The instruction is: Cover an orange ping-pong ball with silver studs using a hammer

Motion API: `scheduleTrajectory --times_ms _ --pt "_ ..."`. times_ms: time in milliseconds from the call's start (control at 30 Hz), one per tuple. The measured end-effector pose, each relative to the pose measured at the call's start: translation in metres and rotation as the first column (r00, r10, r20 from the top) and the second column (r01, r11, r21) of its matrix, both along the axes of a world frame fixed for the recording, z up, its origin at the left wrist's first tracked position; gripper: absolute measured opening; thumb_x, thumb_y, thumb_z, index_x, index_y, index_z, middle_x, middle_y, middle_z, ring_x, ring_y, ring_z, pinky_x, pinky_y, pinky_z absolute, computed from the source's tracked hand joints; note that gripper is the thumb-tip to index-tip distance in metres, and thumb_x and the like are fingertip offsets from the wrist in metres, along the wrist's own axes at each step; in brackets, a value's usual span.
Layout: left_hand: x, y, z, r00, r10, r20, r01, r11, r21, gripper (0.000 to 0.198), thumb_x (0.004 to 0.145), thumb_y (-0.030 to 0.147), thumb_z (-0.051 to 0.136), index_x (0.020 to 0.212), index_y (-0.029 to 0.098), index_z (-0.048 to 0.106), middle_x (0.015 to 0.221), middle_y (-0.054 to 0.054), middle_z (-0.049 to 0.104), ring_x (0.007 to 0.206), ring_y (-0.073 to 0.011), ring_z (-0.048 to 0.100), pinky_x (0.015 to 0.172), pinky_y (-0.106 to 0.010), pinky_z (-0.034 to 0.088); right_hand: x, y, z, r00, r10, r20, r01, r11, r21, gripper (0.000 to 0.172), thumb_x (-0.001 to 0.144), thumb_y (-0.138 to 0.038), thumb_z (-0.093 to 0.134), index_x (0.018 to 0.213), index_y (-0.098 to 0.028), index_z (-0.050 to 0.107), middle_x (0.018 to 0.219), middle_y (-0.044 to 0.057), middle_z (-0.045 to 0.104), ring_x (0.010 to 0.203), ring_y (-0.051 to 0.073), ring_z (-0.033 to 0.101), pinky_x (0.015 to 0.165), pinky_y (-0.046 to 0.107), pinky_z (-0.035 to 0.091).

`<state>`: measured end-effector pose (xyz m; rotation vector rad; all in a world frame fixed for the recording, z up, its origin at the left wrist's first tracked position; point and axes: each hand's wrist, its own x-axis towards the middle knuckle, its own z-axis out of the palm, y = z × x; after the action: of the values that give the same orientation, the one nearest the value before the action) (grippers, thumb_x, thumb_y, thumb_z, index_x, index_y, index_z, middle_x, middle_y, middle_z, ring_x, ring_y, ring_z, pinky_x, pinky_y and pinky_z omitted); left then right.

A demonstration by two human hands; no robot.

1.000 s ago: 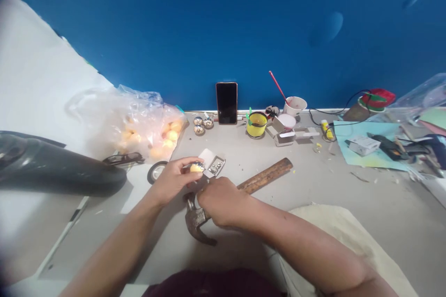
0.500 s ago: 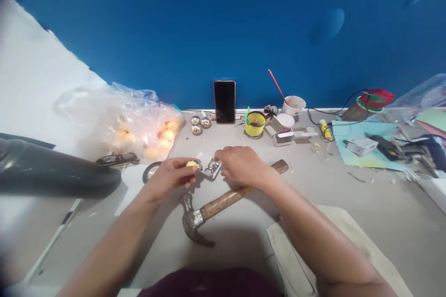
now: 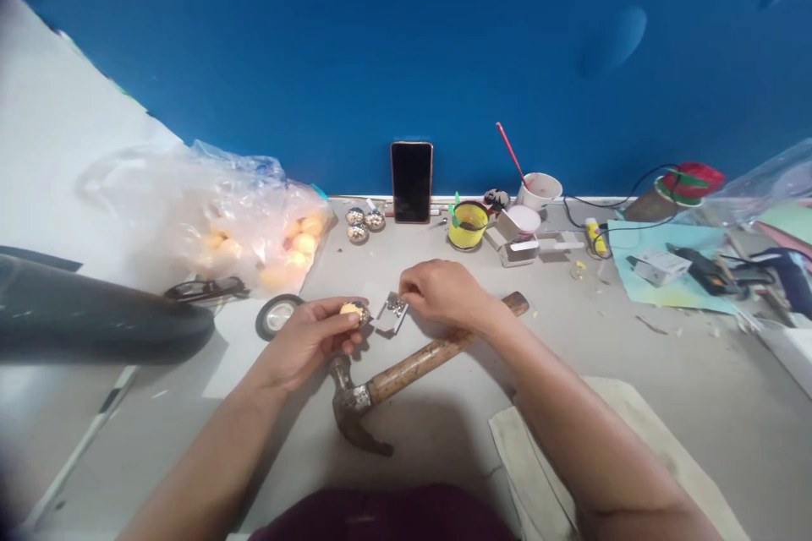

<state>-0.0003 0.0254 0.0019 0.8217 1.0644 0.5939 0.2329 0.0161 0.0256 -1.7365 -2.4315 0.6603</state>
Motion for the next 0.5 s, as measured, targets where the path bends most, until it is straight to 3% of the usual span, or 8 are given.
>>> scheduleTrajectory --times_ms 100,200,300,500 --pt "0.002 -0.005 0.0 1.0 -0.017 -0.021 0.017 1.0 0.01 0.045 0.065 0.029 0.087 0.102 0.007 0.075 0.063 -0.004 0.068 0.052 -0.0121 0.06 0.052 -0.023 0.049 -0.009 0.0 -0.005 0.994 -0.065 0.087 0.06 0.997 0.053 0.022 0.096 -0.029 0.054 0.094 -0.022 0.075 0.102 0.005 0.076 0.09 0.02 0.067 0.07 0.028 0.037" --pt "0.005 -0.008 0.002 0.998 -0.048 -0.052 0.049 0.998 0.03 0.044 0.067 0.031 0.085 0.103 0.007 0.075 0.062 -0.004 0.069 0.05 -0.0117 0.058 0.052 -0.024 0.047 -0.026 -0.004 -0.013 0.98 -0.033 0.199 0.027 0.999 0.031 0.025 0.096 -0.036 0.056 0.096 -0.021 0.075 0.104 0.009 0.075 0.09 0.024 0.07 0.071 0.029 0.042" --pt "0.008 -0.011 0.006 0.995 -0.063 -0.082 0.067 0.997 0.047 0.046 0.067 0.031 0.085 0.105 0.008 0.075 0.062 -0.003 0.068 0.051 -0.012 0.058 0.052 -0.025 0.045 -0.036 -0.007 -0.016 0.955 -0.037 0.293 0.031 0.999 0.025 0.023 0.096 -0.032 0.056 0.1 -0.017 0.074 0.103 0.013 0.074 0.091 0.027 0.072 0.071 0.032 0.046" --pt "0.007 -0.012 0.006 0.991 -0.079 -0.107 0.086 0.994 0.064 0.051 0.067 0.031 0.085 0.111 0.008 0.072 0.064 -0.003 0.069 0.052 -0.0128 0.057 0.053 -0.027 0.044 -0.037 -0.01 -0.016 0.937 -0.109 0.331 0.089 0.993 0.075 0.016 0.094 -0.021 0.057 0.099 -0.016 0.071 0.096 0.014 0.073 0.088 0.028 0.073 0.066 0.031 0.049"
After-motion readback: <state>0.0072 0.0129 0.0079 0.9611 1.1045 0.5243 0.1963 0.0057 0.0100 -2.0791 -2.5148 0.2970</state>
